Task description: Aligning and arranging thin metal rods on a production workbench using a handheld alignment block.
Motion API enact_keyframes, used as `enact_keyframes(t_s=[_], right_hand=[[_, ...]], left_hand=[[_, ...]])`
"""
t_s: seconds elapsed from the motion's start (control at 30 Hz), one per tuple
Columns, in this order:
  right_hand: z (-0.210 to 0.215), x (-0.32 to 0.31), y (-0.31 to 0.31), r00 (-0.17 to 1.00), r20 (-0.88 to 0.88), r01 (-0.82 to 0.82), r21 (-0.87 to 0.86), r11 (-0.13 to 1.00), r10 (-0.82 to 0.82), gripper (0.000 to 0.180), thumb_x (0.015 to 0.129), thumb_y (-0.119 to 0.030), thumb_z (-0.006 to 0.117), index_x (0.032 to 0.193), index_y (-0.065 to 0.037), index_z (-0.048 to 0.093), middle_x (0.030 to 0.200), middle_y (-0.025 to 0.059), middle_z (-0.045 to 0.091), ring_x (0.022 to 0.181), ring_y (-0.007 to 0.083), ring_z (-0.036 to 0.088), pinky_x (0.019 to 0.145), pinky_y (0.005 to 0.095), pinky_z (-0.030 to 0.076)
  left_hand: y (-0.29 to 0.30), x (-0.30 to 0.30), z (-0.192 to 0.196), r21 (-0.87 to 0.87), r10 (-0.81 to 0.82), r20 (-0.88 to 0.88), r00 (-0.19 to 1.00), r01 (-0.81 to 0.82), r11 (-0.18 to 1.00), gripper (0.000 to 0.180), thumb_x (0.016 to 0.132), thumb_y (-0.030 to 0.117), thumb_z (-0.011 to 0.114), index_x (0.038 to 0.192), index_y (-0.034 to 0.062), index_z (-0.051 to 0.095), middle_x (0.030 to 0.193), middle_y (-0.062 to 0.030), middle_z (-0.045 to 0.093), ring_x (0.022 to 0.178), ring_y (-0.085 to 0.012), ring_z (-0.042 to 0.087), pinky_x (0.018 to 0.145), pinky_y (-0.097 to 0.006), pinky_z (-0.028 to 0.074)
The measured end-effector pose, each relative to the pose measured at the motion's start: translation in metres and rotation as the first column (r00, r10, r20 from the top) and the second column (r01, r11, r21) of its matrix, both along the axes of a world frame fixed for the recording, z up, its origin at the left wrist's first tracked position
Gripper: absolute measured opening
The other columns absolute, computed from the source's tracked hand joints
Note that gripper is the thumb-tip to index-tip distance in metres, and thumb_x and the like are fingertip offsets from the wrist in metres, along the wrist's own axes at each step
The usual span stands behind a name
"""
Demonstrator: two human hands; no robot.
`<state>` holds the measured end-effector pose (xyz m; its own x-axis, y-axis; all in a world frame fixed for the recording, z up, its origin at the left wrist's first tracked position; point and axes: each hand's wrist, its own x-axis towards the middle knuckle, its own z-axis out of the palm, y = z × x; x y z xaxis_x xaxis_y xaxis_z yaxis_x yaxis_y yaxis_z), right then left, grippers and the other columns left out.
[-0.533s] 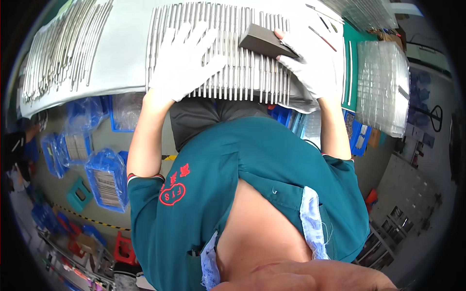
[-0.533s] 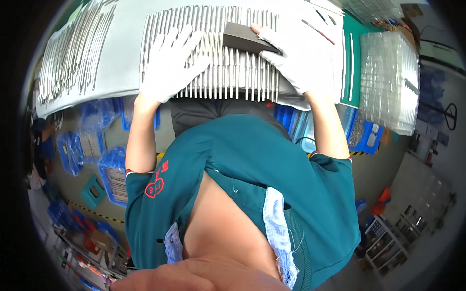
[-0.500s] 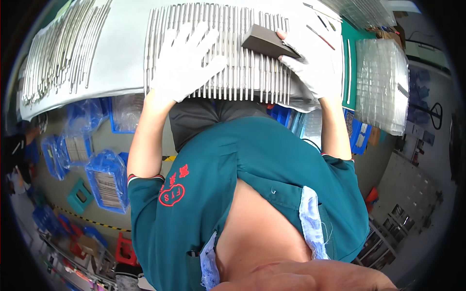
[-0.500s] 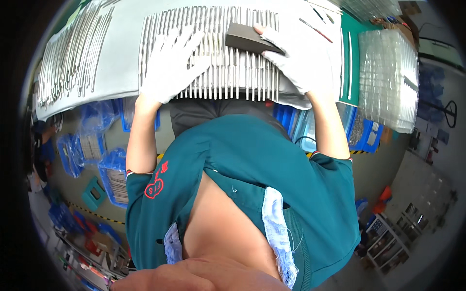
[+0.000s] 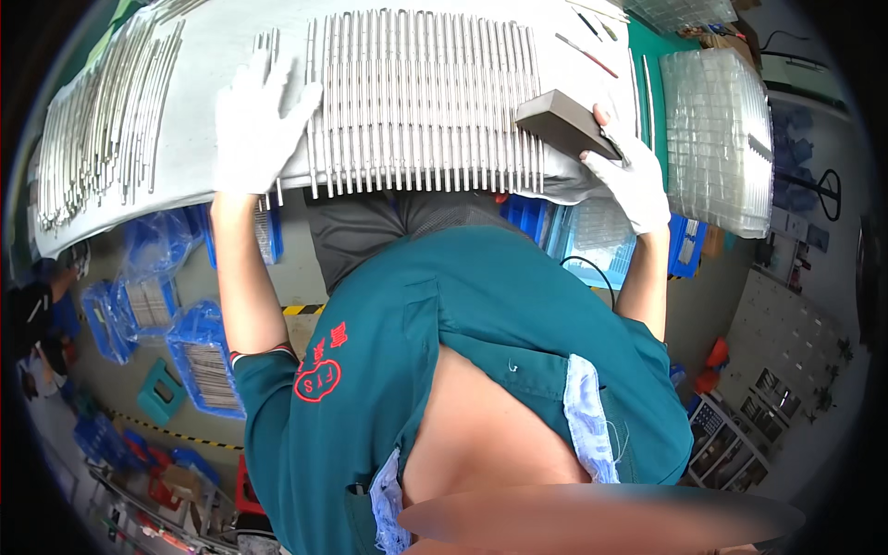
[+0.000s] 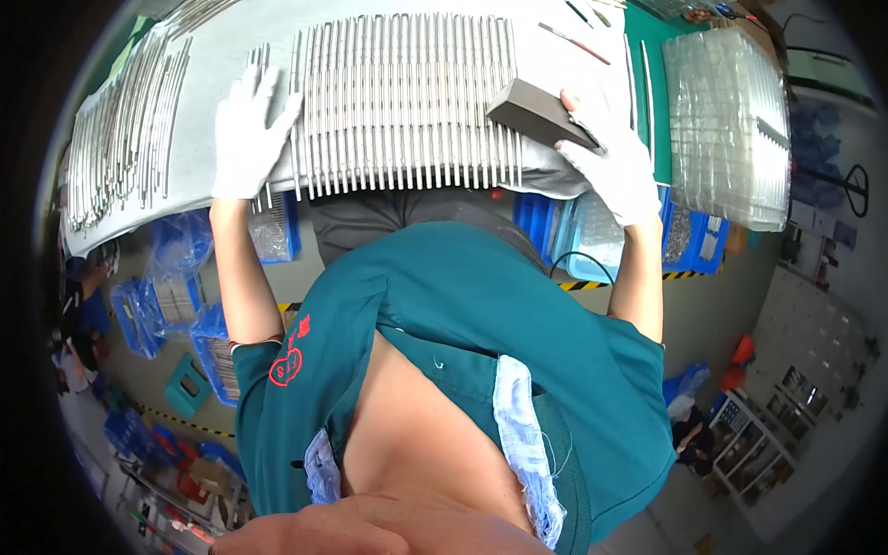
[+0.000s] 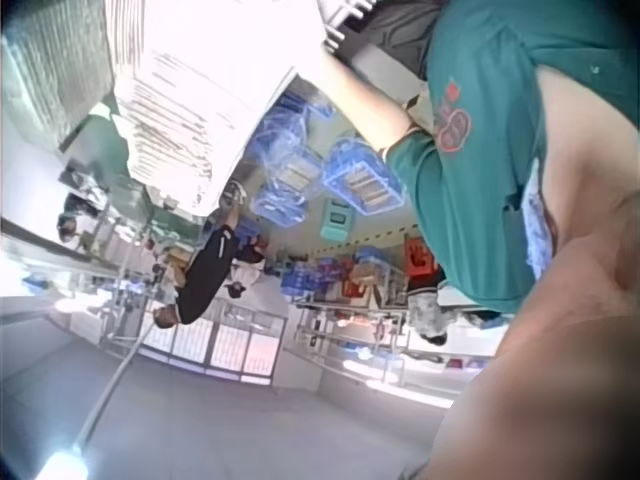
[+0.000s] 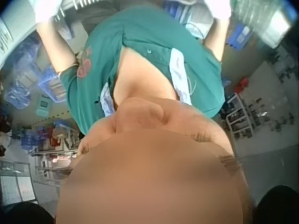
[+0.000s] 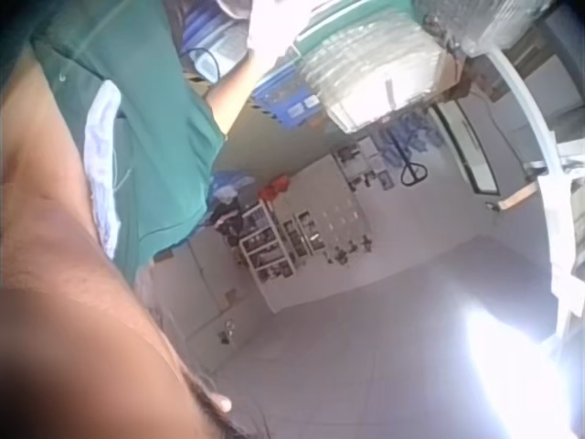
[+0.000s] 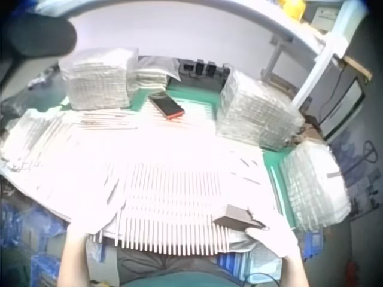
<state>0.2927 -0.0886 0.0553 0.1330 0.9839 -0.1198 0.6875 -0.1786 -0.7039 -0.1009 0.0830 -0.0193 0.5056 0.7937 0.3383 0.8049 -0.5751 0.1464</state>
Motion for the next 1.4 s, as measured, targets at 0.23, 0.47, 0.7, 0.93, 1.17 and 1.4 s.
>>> enact_keyframes(t_s=[0.23,0.47,0.7,0.93,1.17,1.4], right_hand=[[0.001,-0.009,-0.001,0.977,0.148,-0.166,0.063,0.984,0.156,0.060,0.081,0.000,0.074,0.137,-0.008,0.057,0.129,0.0111,0.062,0.114,0.0184,0.059,0.095,0.0296,0.048],[-0.008,-0.051,0.037,0.862,0.371,-0.444,0.223,0.868,0.345,0.046,0.083,-0.019,0.072,0.129,-0.018,0.065,0.119,0.0048,0.068,0.106,0.0246,0.062,0.092,0.0352,0.048],[-0.002,-0.064,0.053,0.806,0.379,-0.553,0.212,0.806,0.454,0.044,0.085,-0.013,0.070,0.128,-0.012,0.064,0.123,0.0048,0.067,0.107,0.0251,0.062,0.094,0.0344,0.050],[-0.015,-0.118,0.083,0.769,0.427,-0.618,0.305,0.725,0.476,0.053,0.085,-0.022,0.069,0.137,-0.023,0.058,0.096,0.0050,0.067,0.083,0.0249,0.060,0.079,0.0377,0.049],[-0.012,-0.109,0.081,0.761,0.412,-0.631,0.288,0.720,0.501,0.054,0.083,-0.020,0.071,0.135,-0.023,0.059,0.092,0.0034,0.066,0.082,0.0230,0.061,0.079,0.0351,0.049],[-0.016,-0.153,0.106,0.751,0.393,-0.645,0.265,0.717,0.531,0.054,0.085,-0.024,0.069,0.137,-0.031,0.056,0.086,0.0076,0.065,0.083,0.0258,0.063,0.080,0.0385,0.051]], left_hand=[[-0.012,0.027,-0.003,-0.235,-0.084,0.567,0.819,0.258,0.937,0.047,0.096,0.032,0.054,0.137,0.0101,0.055,0.148,-0.0161,0.044,0.135,-0.0351,0.043,0.115,-0.043,0.031],[-0.007,0.032,0.002,-0.443,0.523,0.852,0.006,0.541,0.715,0.071,0.105,0.050,0.031,0.154,0.0017,0.018,0.161,-0.0194,0.018,0.150,-0.0284,0.016,0.122,-0.040,0.014],[0.000,0.024,-0.015,-0.422,0.528,0.847,-0.057,0.531,0.735,0.076,0.102,0.053,0.039,0.152,-0.0017,0.022,0.157,-0.0211,0.025,0.147,-0.0299,0.024,0.121,-0.041,0.021],[-0.001,0.030,-0.013,-0.400,0.464,0.886,0.019,0.538,0.742,0.075,0.103,0.054,0.036,0.153,-0.0001,0.023,0.158,-0.0197,0.025,0.148,-0.0295,0.022,0.122,-0.040,0.018],[-0.005,0.030,-0.013,-0.351,0.356,0.929,0.104,0.556,0.753,0.072,0.103,0.054,0.032,0.153,0.0022,0.024,0.159,-0.0174,0.025,0.148,-0.0289,0.020,0.122,-0.039,0.015],[-0.006,0.030,-0.016,-0.373,0.361,0.922,0.139,0.569,0.733,0.071,0.103,0.051,0.033,0.153,0.0006,0.025,0.159,-0.0169,0.026,0.148,-0.0286,0.021,0.122,-0.039,0.015]])
